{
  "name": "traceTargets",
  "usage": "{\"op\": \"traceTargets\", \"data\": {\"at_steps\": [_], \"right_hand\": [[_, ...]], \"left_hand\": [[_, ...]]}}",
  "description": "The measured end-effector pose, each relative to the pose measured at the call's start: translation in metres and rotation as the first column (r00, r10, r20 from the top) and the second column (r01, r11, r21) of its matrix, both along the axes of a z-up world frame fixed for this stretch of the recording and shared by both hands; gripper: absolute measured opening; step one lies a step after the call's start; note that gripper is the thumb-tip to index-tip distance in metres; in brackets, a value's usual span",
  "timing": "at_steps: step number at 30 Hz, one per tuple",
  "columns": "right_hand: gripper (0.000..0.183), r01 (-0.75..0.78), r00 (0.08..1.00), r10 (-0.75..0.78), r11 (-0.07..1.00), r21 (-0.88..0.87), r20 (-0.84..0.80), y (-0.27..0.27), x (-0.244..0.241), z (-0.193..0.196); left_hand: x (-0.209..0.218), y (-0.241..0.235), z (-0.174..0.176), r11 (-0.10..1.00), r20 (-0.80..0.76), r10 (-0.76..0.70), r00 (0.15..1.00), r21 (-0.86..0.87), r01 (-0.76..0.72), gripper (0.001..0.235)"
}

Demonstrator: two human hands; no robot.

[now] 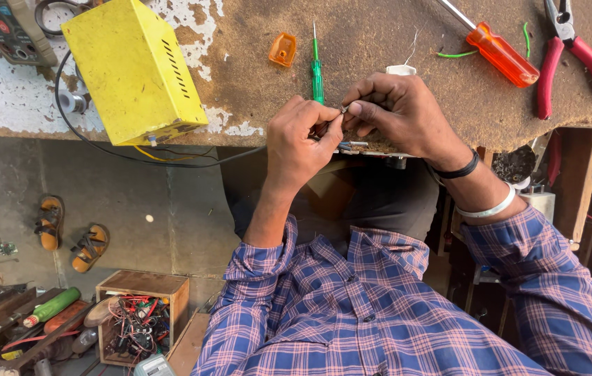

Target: The person works at a cluttered workbench, using a screwdriver to strip and twist wires, then inserts them into a small white plastic component. They handle pliers, a multimeter, and a yellow power supply while assembling the wiring.

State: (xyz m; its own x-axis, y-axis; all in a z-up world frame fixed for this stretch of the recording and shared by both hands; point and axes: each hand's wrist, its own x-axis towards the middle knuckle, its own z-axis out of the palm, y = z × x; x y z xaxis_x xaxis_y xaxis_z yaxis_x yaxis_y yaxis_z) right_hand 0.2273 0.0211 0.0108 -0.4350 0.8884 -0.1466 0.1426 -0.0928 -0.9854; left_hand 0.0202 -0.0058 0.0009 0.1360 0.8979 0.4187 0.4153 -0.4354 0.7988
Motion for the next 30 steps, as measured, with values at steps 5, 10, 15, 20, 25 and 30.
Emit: {"op": "traceTargets", "data": {"at_steps": [5,10,15,20,25,30], "right_hand": [[0.014,0.006,1.000,-0.006,1.000,-0.007,-0.027,0.000,0.000,0.003],[0.011,0.058,0.998,-0.058,0.998,-0.024,-0.011,-0.002,-0.001,0.008],[0.013,0.048,0.987,-0.062,0.994,-0.097,-0.146,-0.006,-0.001,0.009],[0.015,0.065,0.994,-0.070,0.996,-0.056,-0.089,-0.006,-0.003,0.008],[0.016,0.048,0.994,-0.050,0.999,-0.021,-0.095,-0.006,-0.001,0.008],[0.016,0.066,0.987,-0.069,0.998,-0.026,-0.143,-0.005,-0.002,0.008]], "left_hand": [[0.000,0.002,0.002,1.000,0.024,-0.015,1.000,-0.015,0.015,0.014],[0.000,0.002,0.007,0.999,-0.011,-0.018,1.000,0.051,0.019,0.013],[0.005,0.003,0.017,1.000,-0.039,-0.007,0.999,-0.002,0.007,0.013],[0.009,0.000,0.019,0.999,-0.039,0.023,0.999,-0.047,-0.025,0.014],[0.009,-0.001,0.013,1.000,-0.022,0.012,1.000,-0.026,-0.012,0.015],[0.010,0.000,0.007,0.999,-0.053,0.025,0.998,0.034,-0.023,0.015]]}}
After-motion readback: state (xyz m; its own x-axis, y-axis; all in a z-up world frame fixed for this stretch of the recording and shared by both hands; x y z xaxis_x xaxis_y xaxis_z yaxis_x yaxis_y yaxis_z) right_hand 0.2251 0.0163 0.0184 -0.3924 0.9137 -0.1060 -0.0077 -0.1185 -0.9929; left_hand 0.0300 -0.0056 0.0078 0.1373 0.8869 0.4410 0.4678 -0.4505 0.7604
